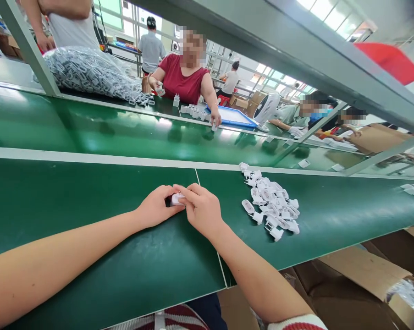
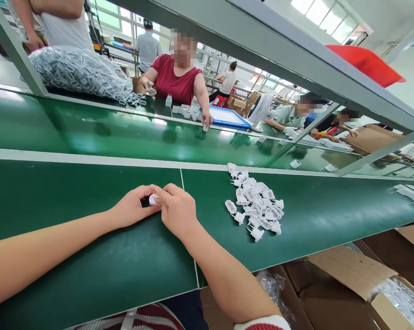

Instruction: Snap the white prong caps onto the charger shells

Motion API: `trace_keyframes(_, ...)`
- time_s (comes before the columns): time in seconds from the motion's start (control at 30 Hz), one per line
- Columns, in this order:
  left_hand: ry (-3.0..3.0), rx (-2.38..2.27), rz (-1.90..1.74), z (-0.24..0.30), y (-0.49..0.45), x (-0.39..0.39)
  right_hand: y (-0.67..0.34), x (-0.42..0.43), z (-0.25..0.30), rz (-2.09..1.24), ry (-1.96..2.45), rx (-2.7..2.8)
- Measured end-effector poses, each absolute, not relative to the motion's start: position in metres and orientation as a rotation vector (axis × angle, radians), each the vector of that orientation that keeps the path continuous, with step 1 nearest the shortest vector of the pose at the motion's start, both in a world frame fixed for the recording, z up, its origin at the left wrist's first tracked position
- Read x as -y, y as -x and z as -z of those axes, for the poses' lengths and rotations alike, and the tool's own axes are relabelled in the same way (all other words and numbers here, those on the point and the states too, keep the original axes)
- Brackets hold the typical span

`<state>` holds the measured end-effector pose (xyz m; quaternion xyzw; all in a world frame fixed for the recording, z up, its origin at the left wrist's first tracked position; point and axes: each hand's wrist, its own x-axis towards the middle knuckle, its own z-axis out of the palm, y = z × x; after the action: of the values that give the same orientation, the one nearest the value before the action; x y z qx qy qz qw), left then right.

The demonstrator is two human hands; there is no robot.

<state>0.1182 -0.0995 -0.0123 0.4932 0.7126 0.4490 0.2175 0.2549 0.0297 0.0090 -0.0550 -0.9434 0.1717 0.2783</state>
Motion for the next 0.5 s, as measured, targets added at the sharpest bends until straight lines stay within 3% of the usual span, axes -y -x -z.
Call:
trace_keyframes(0.17,-1.197,-1.869,-1.256,0.011,-0.116,0.101,-0.254,-0.046,0.002,-1.351,0.278,2.204)
trace_keyframes(0.23,-1.095,-1.794,-1.282,0.01,-0.114,0.101,-0.254,-0.051,0.003,-1.548,0.285,2.062)
trace_keyframes(0.37,-0.899,-1.465,-1.438,0.006,-0.11,0.101,-0.258,-0.053,-0.005,-1.571,0.131,2.119)
trace_keyframes(0.5,-0.785,-1.267,-1.445,-0.002,-0.112,0.104,-0.263,-0.048,-0.01,-1.351,-0.027,2.324)
